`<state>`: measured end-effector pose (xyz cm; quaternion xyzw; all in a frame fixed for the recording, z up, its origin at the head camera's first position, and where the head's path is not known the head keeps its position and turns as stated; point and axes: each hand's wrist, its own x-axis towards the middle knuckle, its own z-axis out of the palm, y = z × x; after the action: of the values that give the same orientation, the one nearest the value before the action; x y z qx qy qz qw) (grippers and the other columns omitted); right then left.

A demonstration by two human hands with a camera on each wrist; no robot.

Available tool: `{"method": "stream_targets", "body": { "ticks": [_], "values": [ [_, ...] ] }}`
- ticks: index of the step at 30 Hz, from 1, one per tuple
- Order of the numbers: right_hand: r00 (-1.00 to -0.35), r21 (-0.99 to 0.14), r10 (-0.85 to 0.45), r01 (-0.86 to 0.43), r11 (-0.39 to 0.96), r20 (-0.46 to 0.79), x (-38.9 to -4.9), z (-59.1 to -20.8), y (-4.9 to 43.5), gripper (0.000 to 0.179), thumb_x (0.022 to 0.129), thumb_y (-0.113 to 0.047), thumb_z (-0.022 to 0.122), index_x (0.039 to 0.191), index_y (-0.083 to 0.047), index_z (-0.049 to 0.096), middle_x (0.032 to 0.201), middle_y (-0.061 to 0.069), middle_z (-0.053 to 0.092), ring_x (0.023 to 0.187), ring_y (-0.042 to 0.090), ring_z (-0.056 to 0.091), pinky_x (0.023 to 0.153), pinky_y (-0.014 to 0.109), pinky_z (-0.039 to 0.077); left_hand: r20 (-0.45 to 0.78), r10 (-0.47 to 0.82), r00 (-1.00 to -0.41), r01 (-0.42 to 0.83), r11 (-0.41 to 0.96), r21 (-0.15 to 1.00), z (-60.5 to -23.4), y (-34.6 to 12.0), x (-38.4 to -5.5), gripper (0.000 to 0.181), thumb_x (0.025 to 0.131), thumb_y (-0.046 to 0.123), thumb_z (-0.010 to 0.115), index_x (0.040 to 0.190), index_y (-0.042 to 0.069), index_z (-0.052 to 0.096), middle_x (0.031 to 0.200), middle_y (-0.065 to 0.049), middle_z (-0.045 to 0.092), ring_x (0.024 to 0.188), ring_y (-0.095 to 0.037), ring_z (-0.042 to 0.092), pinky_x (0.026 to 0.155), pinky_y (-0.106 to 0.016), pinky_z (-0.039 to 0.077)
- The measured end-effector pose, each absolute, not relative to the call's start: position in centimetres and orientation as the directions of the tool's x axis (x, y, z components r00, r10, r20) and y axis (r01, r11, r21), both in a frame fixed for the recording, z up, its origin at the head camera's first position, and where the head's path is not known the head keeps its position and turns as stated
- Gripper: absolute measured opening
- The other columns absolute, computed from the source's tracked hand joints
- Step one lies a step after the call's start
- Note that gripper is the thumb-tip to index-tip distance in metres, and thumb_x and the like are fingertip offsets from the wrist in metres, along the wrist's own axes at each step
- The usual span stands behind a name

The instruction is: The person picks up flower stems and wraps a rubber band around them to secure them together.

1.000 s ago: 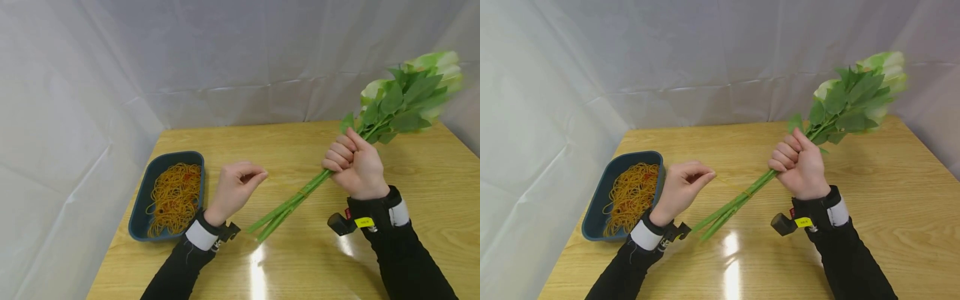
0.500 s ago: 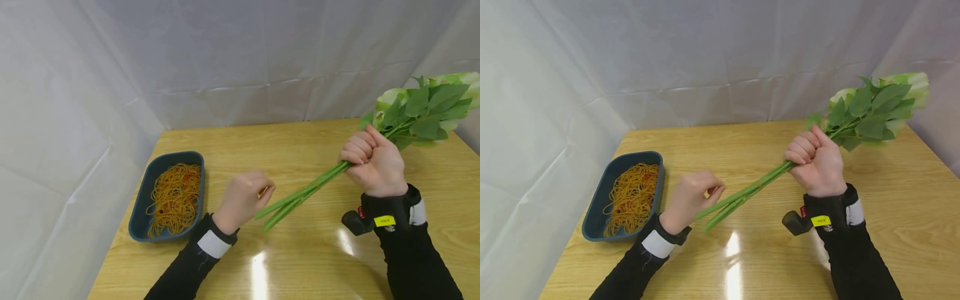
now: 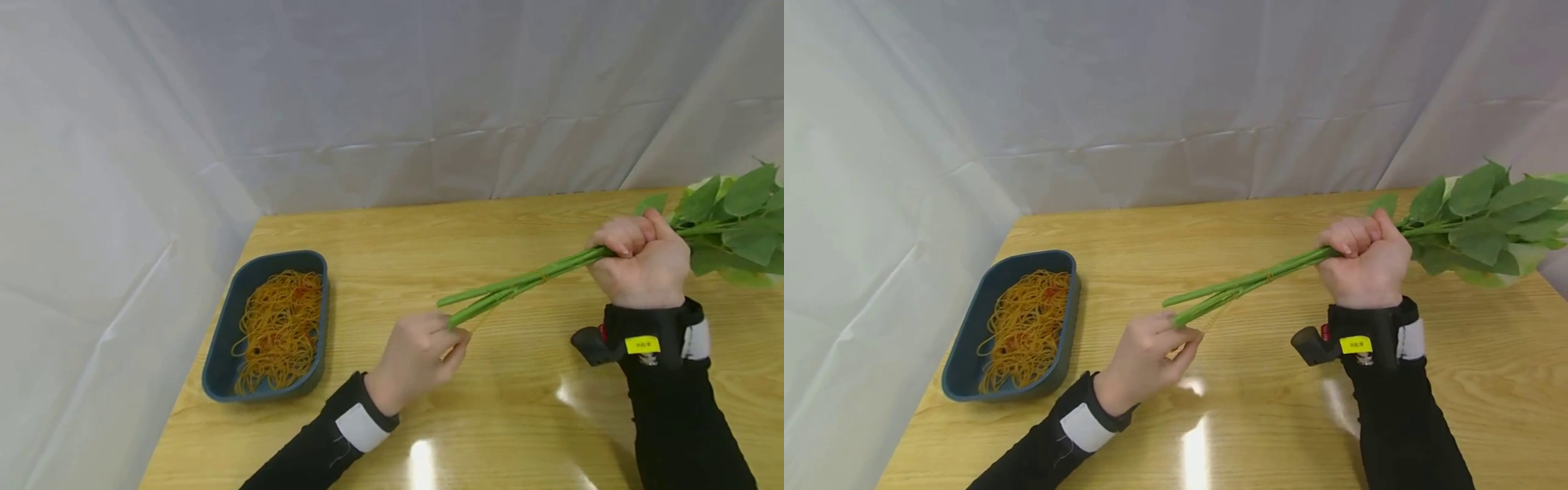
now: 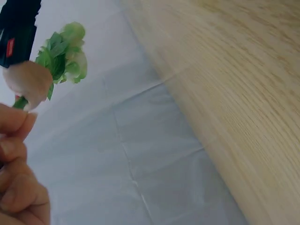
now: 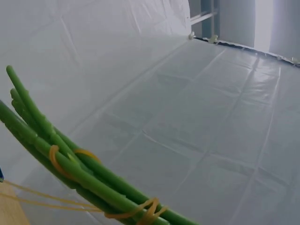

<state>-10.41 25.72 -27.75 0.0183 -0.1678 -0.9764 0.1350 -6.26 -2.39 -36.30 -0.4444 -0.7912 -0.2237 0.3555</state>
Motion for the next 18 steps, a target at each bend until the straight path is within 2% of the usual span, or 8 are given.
{"method": "stream_targets", "body": {
  "ticks": [3, 5, 12, 18],
  "values": [
    [-0.975, 0.316, -0.223, 0.206, -0.926, -0.018, -10.7, -27.8, 25.9, 0.063, 0.106, -0.051, 0.042, 0.057, -0.017, 0.021, 0.056, -0.006, 0.011, 0.05, 0.013, 0.006, 0.054, 0.031, 0.011, 0.801, 0.556, -0.222, 0.859, 0.5, -0.109, -35.9, -2.3, -5.7, 0.013, 0.072, -0.001, 0.081, 0.072, 0.009, 0.074, 0.062, 0.005, 0.059, 0.053, -0.002, 0.052, 0.049, -0.009, 0.042],
    [-0.979, 0.296, -0.203, 0.186, -0.937, -0.029, -10.9, -27.8, 26.0, 0.062, 0.106, -0.051, 0.041, 0.058, -0.018, 0.02, 0.056, -0.005, 0.011, 0.05, 0.013, 0.006, 0.054, 0.031, 0.011, 0.809, 0.565, -0.162, 0.858, 0.485, -0.167, -35.5, -2.3, -5.5, 0.014, 0.071, -0.003, 0.079, 0.072, 0.008, 0.073, 0.062, 0.006, 0.057, 0.053, -0.002, 0.052, 0.049, -0.008, 0.042],
    [-0.983, 0.231, -0.171, 0.152, -0.961, -0.065, -11.3, -27.7, 26.2, 0.062, 0.106, -0.05, 0.04, 0.058, -0.017, 0.021, 0.054, -0.003, 0.012, 0.049, 0.013, 0.006, 0.053, 0.029, 0.01, 0.814, 0.571, -0.106, 0.873, 0.445, -0.198, -35.1, -2.9, -5.3, 0.013, 0.074, -0.008, 0.072, 0.074, 0.005, 0.073, 0.063, 0.004, 0.057, 0.054, -0.003, 0.053, 0.048, -0.008, 0.04],
    [-0.986, 0.166, -0.139, 0.123, -0.978, -0.093, -11.5, -27.6, 26.4, 0.063, 0.107, -0.048, 0.039, 0.057, -0.015, 0.021, 0.052, -0.002, 0.013, 0.047, 0.012, 0.006, 0.053, 0.026, 0.008, 0.793, 0.606, -0.057, 0.853, 0.443, -0.277, -35.2, -3.3, -5.4, 0.023, 0.09, -0.005, 0.061, 0.073, 0.006, 0.072, 0.061, 0.005, 0.051, 0.049, -0.001, 0.036, 0.042, -0.009, 0.026]
  ]
}}
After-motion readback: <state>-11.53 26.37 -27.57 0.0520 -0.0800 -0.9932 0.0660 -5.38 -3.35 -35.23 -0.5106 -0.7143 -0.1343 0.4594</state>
